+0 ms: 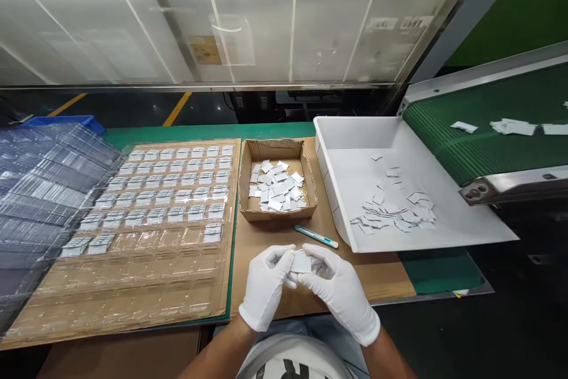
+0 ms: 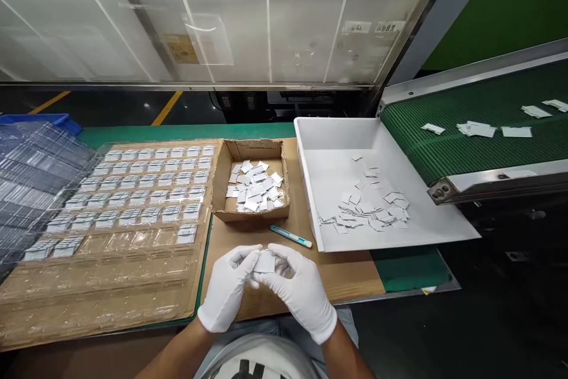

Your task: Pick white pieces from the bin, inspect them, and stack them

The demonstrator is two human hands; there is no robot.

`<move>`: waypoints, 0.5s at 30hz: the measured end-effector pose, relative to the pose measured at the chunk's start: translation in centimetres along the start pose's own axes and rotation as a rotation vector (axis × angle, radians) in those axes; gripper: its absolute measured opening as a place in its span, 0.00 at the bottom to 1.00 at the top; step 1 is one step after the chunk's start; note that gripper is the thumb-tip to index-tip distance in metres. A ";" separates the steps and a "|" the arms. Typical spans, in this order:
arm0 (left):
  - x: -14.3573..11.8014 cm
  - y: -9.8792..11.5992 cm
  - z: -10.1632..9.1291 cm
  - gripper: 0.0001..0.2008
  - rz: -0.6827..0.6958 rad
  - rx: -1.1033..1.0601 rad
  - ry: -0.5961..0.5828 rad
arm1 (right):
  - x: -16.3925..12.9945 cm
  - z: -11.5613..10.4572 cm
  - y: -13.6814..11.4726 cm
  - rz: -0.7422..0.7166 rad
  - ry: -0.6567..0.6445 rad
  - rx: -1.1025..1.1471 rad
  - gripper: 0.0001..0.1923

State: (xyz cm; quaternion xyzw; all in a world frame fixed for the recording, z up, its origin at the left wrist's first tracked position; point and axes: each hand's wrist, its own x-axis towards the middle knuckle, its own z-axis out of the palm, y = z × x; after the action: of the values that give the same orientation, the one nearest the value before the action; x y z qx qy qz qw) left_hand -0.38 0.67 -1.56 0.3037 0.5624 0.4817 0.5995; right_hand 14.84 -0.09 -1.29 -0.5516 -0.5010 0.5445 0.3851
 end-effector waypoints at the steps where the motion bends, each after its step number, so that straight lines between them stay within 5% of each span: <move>1: -0.1 -0.1 0.1 0.20 -0.013 -0.003 -0.015 | -0.1 0.1 0.1 0.022 0.030 0.010 0.21; 15: -0.6 -0.2 0.3 0.22 -0.078 -0.010 -0.018 | -0.4 0.0 0.4 0.043 0.125 0.028 0.13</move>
State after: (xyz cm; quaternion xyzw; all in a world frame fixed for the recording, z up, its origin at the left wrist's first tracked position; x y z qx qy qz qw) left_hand 0.01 0.11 -1.49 0.2826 0.5661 0.4581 0.6243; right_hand 14.89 -0.52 -1.64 -0.5896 -0.4562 0.5243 0.4115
